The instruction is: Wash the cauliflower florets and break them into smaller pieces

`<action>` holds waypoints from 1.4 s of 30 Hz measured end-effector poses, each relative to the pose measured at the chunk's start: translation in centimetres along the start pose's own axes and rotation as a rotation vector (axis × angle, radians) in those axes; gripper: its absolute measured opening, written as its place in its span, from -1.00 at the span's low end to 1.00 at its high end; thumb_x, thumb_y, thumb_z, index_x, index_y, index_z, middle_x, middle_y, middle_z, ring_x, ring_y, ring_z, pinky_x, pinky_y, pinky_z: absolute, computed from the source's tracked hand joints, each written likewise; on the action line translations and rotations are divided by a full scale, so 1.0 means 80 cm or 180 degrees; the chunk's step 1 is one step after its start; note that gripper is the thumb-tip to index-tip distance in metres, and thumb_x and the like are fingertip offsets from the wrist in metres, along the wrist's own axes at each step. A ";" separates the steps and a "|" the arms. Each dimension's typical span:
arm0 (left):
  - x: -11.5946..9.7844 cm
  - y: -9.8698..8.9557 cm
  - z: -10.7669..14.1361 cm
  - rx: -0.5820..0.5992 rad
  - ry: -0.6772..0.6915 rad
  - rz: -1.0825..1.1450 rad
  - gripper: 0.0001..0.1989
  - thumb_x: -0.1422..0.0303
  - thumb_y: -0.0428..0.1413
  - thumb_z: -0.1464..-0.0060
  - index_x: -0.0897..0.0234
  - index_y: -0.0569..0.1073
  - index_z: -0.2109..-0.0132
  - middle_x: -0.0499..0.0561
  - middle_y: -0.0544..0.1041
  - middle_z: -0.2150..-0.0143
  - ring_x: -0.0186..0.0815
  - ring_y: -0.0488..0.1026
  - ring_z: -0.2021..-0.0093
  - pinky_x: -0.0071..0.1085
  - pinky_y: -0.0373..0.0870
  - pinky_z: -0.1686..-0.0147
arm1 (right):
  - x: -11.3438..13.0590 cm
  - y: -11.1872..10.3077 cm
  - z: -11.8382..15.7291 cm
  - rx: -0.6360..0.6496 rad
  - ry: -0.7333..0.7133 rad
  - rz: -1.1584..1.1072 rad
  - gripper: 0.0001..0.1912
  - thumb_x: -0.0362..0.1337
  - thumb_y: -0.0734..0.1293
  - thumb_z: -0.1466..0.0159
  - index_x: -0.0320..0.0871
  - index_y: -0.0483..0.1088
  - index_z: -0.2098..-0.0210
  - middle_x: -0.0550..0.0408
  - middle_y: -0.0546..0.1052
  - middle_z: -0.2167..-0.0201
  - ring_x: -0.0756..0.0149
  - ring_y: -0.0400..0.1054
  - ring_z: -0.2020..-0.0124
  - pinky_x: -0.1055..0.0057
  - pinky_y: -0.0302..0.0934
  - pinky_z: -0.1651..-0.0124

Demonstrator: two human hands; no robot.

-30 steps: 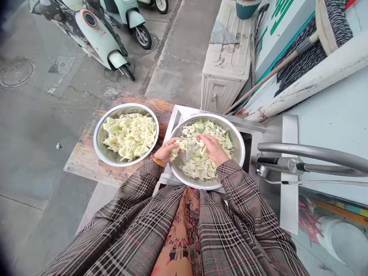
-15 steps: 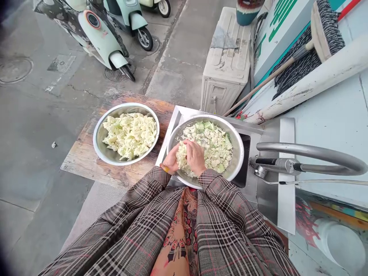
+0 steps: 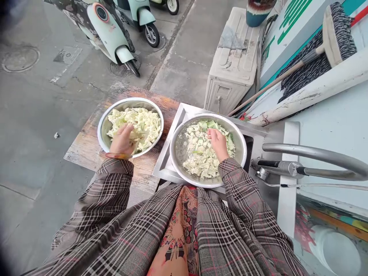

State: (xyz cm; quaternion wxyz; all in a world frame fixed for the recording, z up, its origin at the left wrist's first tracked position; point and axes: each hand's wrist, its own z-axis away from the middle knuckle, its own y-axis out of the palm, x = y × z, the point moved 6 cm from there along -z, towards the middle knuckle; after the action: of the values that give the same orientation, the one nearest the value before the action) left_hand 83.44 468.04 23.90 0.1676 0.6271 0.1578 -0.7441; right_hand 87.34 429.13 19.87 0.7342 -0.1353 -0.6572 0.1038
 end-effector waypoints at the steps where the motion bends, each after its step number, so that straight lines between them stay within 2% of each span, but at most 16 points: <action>1: -0.007 -0.018 -0.010 -0.0148 0.0258 -0.0644 -0.45 0.09 0.23 0.07 0.28 0.46 -0.04 0.19 0.50 -0.07 -0.01 0.41 -0.14 -0.06 0.34 -0.15 | -0.007 -0.002 -0.005 0.0078 -0.0062 0.0264 -0.54 0.03 0.14 -0.35 -0.11 0.47 0.01 -0.02 0.57 0.11 0.20 0.46 0.18 0.23 0.34 0.06; 3: -0.016 -0.043 -0.021 -0.0302 0.0671 -0.1842 -0.36 0.15 0.30 0.17 0.28 0.44 -0.09 0.22 0.39 -0.21 0.07 0.23 -0.29 0.01 0.15 -0.28 | -0.015 0.006 -0.010 0.0363 -0.0262 0.0881 -0.62 -0.08 0.17 -0.34 -0.10 0.50 0.04 0.00 0.57 0.10 0.18 0.45 0.15 0.21 0.31 0.02; 5: -0.019 -0.052 -0.024 -0.0408 0.0961 -0.2537 -0.32 0.18 0.30 0.17 0.27 0.42 -0.14 0.23 0.30 -0.28 0.10 0.17 -0.32 0.03 0.09 -0.30 | -0.017 0.028 -0.008 0.0725 -0.0539 0.1514 -0.65 -0.17 0.17 -0.34 -0.09 0.52 0.06 -0.01 0.55 0.05 0.16 0.42 0.10 0.21 0.27 -0.02; 8: -0.016 -0.033 -0.014 -0.0370 0.1156 -0.2553 -0.40 0.20 0.20 0.01 0.27 0.38 -0.19 0.23 0.37 -0.21 -0.02 0.40 -0.13 -0.06 0.33 -0.15 | -0.020 0.061 0.002 0.1140 -0.0904 0.2448 -0.66 -0.26 0.19 -0.33 -0.09 0.48 -0.02 -0.05 0.48 -0.07 0.09 0.35 -0.04 0.18 0.20 -0.08; 12: 0.005 0.053 0.013 0.0420 0.1134 -0.2171 -0.51 0.23 0.09 -0.11 0.34 0.40 -0.16 0.18 0.51 0.04 -0.23 0.51 0.21 -0.27 0.48 0.16 | -0.040 0.056 0.004 0.1175 -0.0726 0.3571 -0.68 -0.38 0.25 -0.26 -0.13 0.50 0.03 -0.13 0.49 -0.01 0.00 0.29 -0.08 0.10 0.12 -0.09; 15: 0.036 0.137 0.043 0.1514 0.1148 -0.2437 -0.59 0.26 0.09 -0.12 0.33 0.47 -0.08 0.13 0.53 0.10 -0.28 0.50 0.27 -0.31 0.46 0.14 | -0.048 0.024 0.002 0.1148 -0.0462 0.3991 -0.75 -0.44 0.26 -0.21 -0.19 0.54 0.19 -0.17 0.53 0.13 -0.01 0.32 -0.01 0.11 0.10 -0.05; 17: 0.065 0.183 0.063 0.2130 0.1033 -0.2896 -0.60 0.24 0.11 -0.11 0.32 0.48 -0.07 0.15 0.52 0.08 -0.23 0.51 0.23 -0.30 0.44 0.11 | -0.039 0.005 0.006 0.0953 -0.0525 0.4036 -0.76 -0.40 0.27 -0.22 -0.20 0.54 0.18 -0.18 0.52 0.09 -0.04 0.30 -0.02 0.10 0.09 -0.05; 20: 0.106 0.227 0.080 0.2470 0.0815 -0.3523 -0.54 0.18 0.13 -0.09 0.32 0.46 -0.09 0.23 0.48 0.01 -0.10 0.51 0.12 -0.23 0.43 0.10 | -0.011 0.000 0.020 0.0622 -0.0935 0.3787 -0.68 -0.33 0.23 -0.31 -0.13 0.46 -0.02 -0.14 0.45 -0.06 0.00 0.25 -0.07 0.13 0.08 -0.06; 22: 0.123 0.244 0.083 0.2445 0.0719 -0.3594 -0.57 0.22 0.15 -0.07 0.32 0.46 -0.06 0.26 0.47 -0.01 -0.04 0.50 0.07 -0.20 0.41 0.06 | -0.003 0.018 0.033 0.0802 -0.1077 0.3646 -0.68 -0.29 0.20 -0.35 -0.09 0.44 -0.05 -0.10 0.46 -0.04 0.06 0.27 -0.02 0.18 0.10 -0.03; 25: 0.137 0.254 0.079 0.2417 0.0601 -0.3465 -0.76 0.38 0.13 -0.04 0.30 0.51 0.11 0.21 0.53 0.09 -0.07 0.49 0.06 -0.22 0.38 0.03 | -0.015 0.051 0.045 0.1304 -0.0899 0.3762 -0.74 -0.28 0.24 -0.32 -0.11 0.48 0.04 -0.11 0.50 0.09 0.05 0.30 0.04 0.18 0.13 0.01; 28: 0.136 0.243 0.067 0.2460 0.0520 -0.3314 -0.83 0.45 0.06 -0.04 0.28 0.49 0.20 0.10 0.56 0.26 -0.21 0.51 0.17 -0.33 0.41 0.13 | -0.030 0.062 0.045 0.1326 -0.0662 0.3814 -0.64 -0.43 0.25 -0.25 -0.16 0.44 -0.02 -0.15 0.50 0.07 0.03 0.31 0.03 0.19 0.14 0.02; 31: 0.125 0.222 0.050 0.2386 0.0080 -0.2342 -0.73 0.47 -0.06 -0.09 0.30 0.44 0.10 0.01 0.55 0.37 -0.31 0.50 0.34 -0.42 0.42 0.31 | -0.037 0.045 0.038 0.1229 -0.0478 0.3284 -0.56 -0.47 0.20 -0.24 -0.16 0.38 -0.09 -0.10 0.54 0.11 0.09 0.36 0.08 0.23 0.18 0.06; 34: 0.116 0.208 0.038 0.2149 -0.0332 -0.1403 -0.71 0.49 -0.09 -0.04 0.34 0.45 0.13 -0.03 0.49 0.48 -0.34 0.46 0.45 -0.45 0.38 0.39 | -0.037 0.009 0.026 0.1153 -0.0236 0.2170 -0.57 -0.37 0.19 -0.27 -0.13 0.32 -0.12 0.03 0.57 0.23 0.22 0.41 0.23 0.32 0.24 0.16; 38: 0.114 0.224 0.045 0.2282 0.0066 -0.2002 -0.74 0.42 -0.02 -0.05 0.32 0.52 0.18 -0.05 0.45 0.52 -0.31 0.44 0.45 -0.40 0.39 0.32 | -0.026 -0.030 0.015 0.0869 -0.0205 0.1513 -0.62 -0.28 0.18 -0.27 -0.13 0.37 -0.06 0.08 0.56 0.26 0.26 0.42 0.29 0.34 0.26 0.18; 40: 0.117 0.240 0.054 0.2479 0.0433 -0.2626 -0.73 0.38 0.01 -0.07 0.29 0.55 0.14 0.00 0.51 0.44 -0.26 0.47 0.37 -0.36 0.41 0.24 | -0.018 -0.024 0.021 0.0952 -0.0419 0.1835 -0.68 -0.26 0.20 -0.28 -0.09 0.45 0.02 0.05 0.55 0.21 0.25 0.40 0.24 0.32 0.24 0.13; 42: 0.121 0.250 0.062 0.2680 0.0709 -0.3125 -0.73 0.35 0.06 -0.08 0.27 0.56 0.11 0.05 0.56 0.33 -0.22 0.50 0.27 -0.33 0.41 0.15 | -0.015 0.003 0.036 0.1328 -0.0677 0.2328 -0.70 -0.25 0.27 -0.27 -0.06 0.48 0.02 0.02 0.54 0.14 0.21 0.38 0.18 0.29 0.22 0.07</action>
State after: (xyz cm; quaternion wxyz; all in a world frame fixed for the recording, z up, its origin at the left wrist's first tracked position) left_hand 86.47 447.43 14.71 -0.4685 0.5676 0.1374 -0.6629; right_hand 84.32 429.10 18.92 0.5889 -0.1965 -0.6029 0.5011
